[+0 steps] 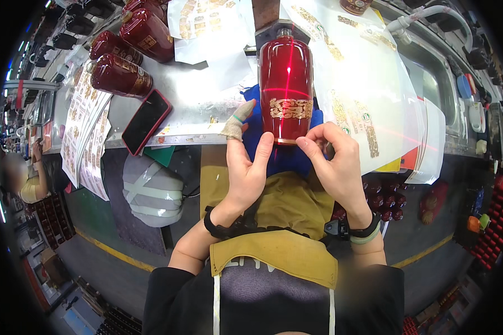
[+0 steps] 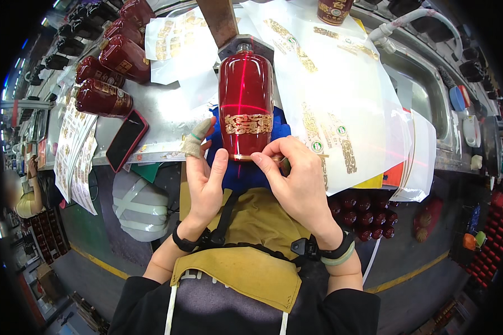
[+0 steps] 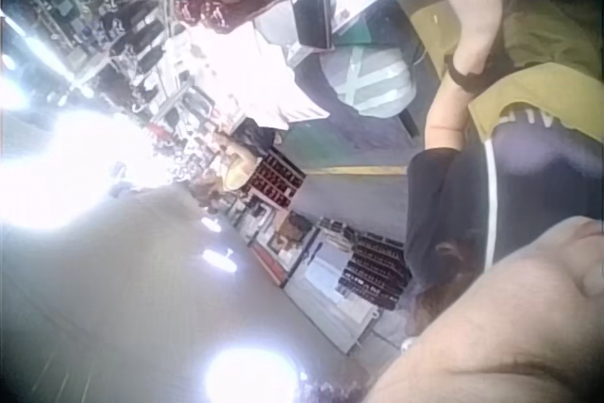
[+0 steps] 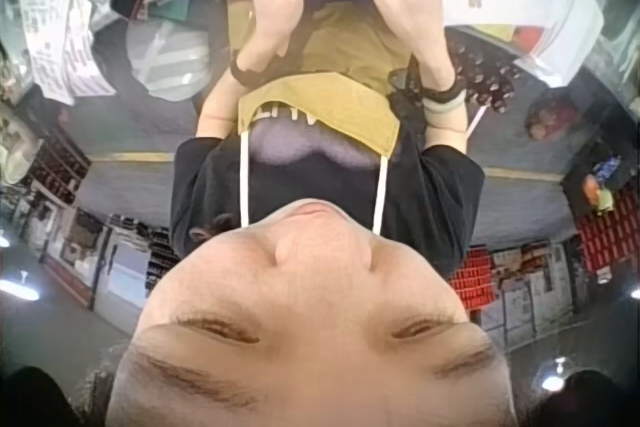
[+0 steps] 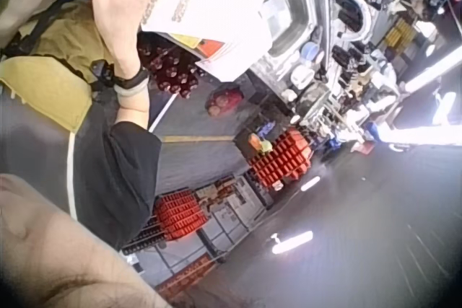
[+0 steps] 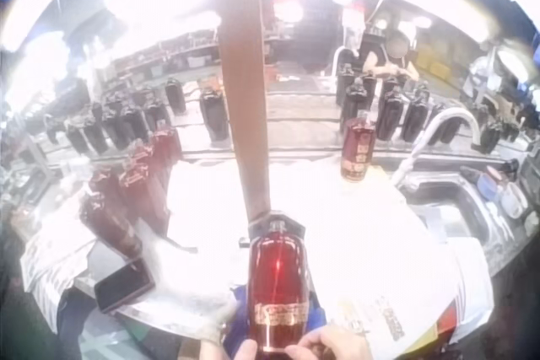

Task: Applying decorative labels and gold foils to red liquor bottles on a production line.

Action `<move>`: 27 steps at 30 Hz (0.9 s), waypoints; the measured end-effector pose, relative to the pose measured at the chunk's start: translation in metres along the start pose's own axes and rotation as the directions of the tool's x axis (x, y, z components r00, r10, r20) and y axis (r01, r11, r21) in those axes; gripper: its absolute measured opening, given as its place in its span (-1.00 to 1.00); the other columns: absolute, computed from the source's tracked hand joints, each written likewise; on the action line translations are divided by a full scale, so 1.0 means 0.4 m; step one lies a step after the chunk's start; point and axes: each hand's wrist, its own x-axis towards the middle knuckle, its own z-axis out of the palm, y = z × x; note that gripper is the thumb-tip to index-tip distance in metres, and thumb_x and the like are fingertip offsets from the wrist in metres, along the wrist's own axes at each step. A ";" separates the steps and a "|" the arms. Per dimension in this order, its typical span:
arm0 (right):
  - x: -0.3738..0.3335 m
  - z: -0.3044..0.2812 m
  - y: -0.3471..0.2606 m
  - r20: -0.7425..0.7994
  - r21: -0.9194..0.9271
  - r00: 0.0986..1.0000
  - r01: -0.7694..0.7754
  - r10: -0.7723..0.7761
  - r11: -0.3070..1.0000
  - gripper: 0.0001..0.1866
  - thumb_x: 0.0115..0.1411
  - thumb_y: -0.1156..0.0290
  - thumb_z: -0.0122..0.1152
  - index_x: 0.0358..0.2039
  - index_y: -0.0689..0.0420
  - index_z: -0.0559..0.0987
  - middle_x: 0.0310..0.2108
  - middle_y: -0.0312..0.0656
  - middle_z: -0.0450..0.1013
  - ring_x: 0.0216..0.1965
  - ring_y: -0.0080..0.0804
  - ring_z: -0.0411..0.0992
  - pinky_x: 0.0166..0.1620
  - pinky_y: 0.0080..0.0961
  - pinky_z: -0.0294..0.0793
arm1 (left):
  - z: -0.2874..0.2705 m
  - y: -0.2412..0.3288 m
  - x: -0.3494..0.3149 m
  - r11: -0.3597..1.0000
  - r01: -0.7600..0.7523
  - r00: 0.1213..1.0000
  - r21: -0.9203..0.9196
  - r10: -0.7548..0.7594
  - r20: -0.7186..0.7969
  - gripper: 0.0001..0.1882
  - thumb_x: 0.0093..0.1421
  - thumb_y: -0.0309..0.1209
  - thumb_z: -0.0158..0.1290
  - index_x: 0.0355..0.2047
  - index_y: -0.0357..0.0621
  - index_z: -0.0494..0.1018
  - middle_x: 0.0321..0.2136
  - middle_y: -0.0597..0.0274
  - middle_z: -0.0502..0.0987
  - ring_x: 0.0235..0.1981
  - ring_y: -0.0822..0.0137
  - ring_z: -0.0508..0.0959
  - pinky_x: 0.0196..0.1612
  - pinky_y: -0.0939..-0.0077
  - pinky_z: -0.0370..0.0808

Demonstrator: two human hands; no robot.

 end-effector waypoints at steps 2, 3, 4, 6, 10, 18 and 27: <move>0.000 0.002 0.003 -0.006 0.002 1.000 0.002 -0.002 1.000 -0.78 0.27 0.37 0.41 -0.39 0.25 0.58 -0.49 -0.18 0.46 -0.49 -0.40 0.41 -0.40 -0.44 0.37 | 0.000 -0.002 0.001 1.000 -0.023 0.999 0.011 0.023 0.025 -0.39 0.40 -0.44 0.07 0.39 -0.37 0.17 0.34 -0.07 0.29 0.39 0.14 0.26 0.43 0.23 0.10; -0.001 0.003 0.004 -0.008 0.018 1.000 -0.005 0.005 1.000 -0.80 0.27 0.40 0.40 -0.38 0.26 0.58 -0.50 -0.24 0.44 -0.49 -0.49 0.35 -0.38 -0.50 0.33 | 0.000 -0.004 0.001 0.999 -0.043 0.998 0.031 0.041 0.057 -0.37 0.39 -0.44 0.10 0.39 -0.39 0.16 0.34 -0.09 0.29 0.38 0.10 0.26 0.44 0.23 0.09; -0.001 0.004 0.006 -0.010 0.035 1.000 -0.011 0.012 0.999 -0.81 0.27 0.43 0.40 -0.37 0.27 0.59 -0.51 -0.29 0.42 -0.49 -0.58 0.29 -0.37 -0.56 0.30 | -0.001 -0.004 0.001 0.997 -0.048 0.997 0.064 0.043 0.070 -0.37 0.41 -0.45 0.07 0.40 -0.40 0.14 0.35 -0.11 0.26 0.39 0.09 0.25 0.46 0.22 0.06; -0.001 0.004 0.008 -0.007 0.031 1.000 -0.013 0.013 0.999 -0.80 0.26 0.41 0.41 -0.38 0.26 0.58 -0.50 -0.24 0.44 -0.49 -0.50 0.34 -0.38 -0.50 0.33 | -0.001 -0.007 0.002 0.999 -0.042 0.997 0.021 0.040 0.070 -0.37 0.41 -0.46 0.06 0.40 -0.40 0.13 0.35 -0.11 0.25 0.39 0.09 0.24 0.46 0.22 0.07; -0.001 0.003 0.008 -0.009 0.037 1.000 -0.019 0.020 0.999 -0.78 0.25 0.39 0.43 -0.38 0.25 0.58 -0.49 -0.20 0.46 -0.50 -0.42 0.40 -0.39 -0.46 0.37 | 0.001 -0.012 0.000 0.995 0.018 0.998 -0.094 -0.012 0.067 -0.38 0.42 -0.46 0.03 0.41 -0.40 0.12 0.35 -0.12 0.25 0.39 0.09 0.24 0.46 0.22 0.08; -0.002 0.004 0.008 -0.001 0.048 0.999 -0.043 0.043 0.998 -0.78 0.26 0.39 0.42 -0.38 0.26 0.58 -0.49 -0.21 0.46 -0.49 -0.46 0.38 -0.37 -0.48 0.37 | 0.006 -0.019 -0.002 0.999 -0.017 0.998 -0.028 0.018 0.064 -0.40 0.44 -0.44 0.00 0.41 -0.41 0.12 0.36 -0.12 0.25 0.39 0.08 0.24 0.45 0.22 0.09; -0.001 0.005 0.012 -0.008 0.048 1.000 -0.024 0.024 0.999 -0.79 0.26 0.40 0.42 -0.39 0.25 0.58 -0.50 -0.22 0.45 -0.49 -0.45 0.37 -0.37 -0.48 0.36 | 0.008 -0.021 -0.004 0.998 -0.008 0.998 -0.062 0.011 0.054 -0.39 0.45 -0.44 0.00 0.41 -0.41 0.12 0.36 -0.14 0.25 0.41 0.07 0.23 0.46 0.21 0.07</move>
